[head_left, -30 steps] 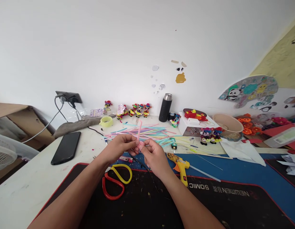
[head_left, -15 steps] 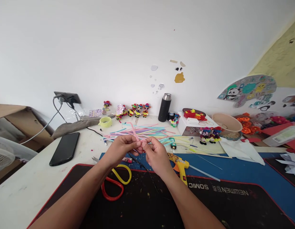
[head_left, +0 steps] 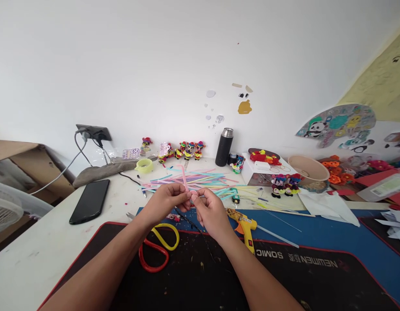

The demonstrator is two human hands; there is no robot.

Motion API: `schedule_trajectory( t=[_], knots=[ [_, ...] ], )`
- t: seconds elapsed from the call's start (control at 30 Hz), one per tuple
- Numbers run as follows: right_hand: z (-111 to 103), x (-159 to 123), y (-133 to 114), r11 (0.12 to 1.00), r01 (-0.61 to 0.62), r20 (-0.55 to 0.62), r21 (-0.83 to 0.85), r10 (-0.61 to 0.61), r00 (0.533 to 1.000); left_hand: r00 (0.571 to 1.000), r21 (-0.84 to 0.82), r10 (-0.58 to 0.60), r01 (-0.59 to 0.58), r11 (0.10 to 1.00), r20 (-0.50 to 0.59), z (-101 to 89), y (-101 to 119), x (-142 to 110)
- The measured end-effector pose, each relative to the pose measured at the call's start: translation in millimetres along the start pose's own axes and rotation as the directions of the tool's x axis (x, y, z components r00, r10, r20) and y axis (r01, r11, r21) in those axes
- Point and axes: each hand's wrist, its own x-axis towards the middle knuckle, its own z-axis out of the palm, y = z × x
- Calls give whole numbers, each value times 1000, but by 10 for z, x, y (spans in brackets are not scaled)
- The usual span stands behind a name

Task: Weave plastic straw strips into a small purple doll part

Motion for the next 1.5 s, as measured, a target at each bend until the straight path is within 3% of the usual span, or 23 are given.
schedule_trajectory(
  t=[0.57,0.9,1.5],
  knots=[
    [-20,23,32,1000,17,-18,-20,-17,1000,1000,6,-2,2,1000,18,-7,9,-10],
    [3,-16,-89,1000,14,-14,-9,-15,1000,1000,-140,13,-15,990,-12,39,-84,21],
    [-6,-12,-23,999,2,29,-53,0,1000,1000,54,21,-22,998,23,-77,14,-7]
  ],
)
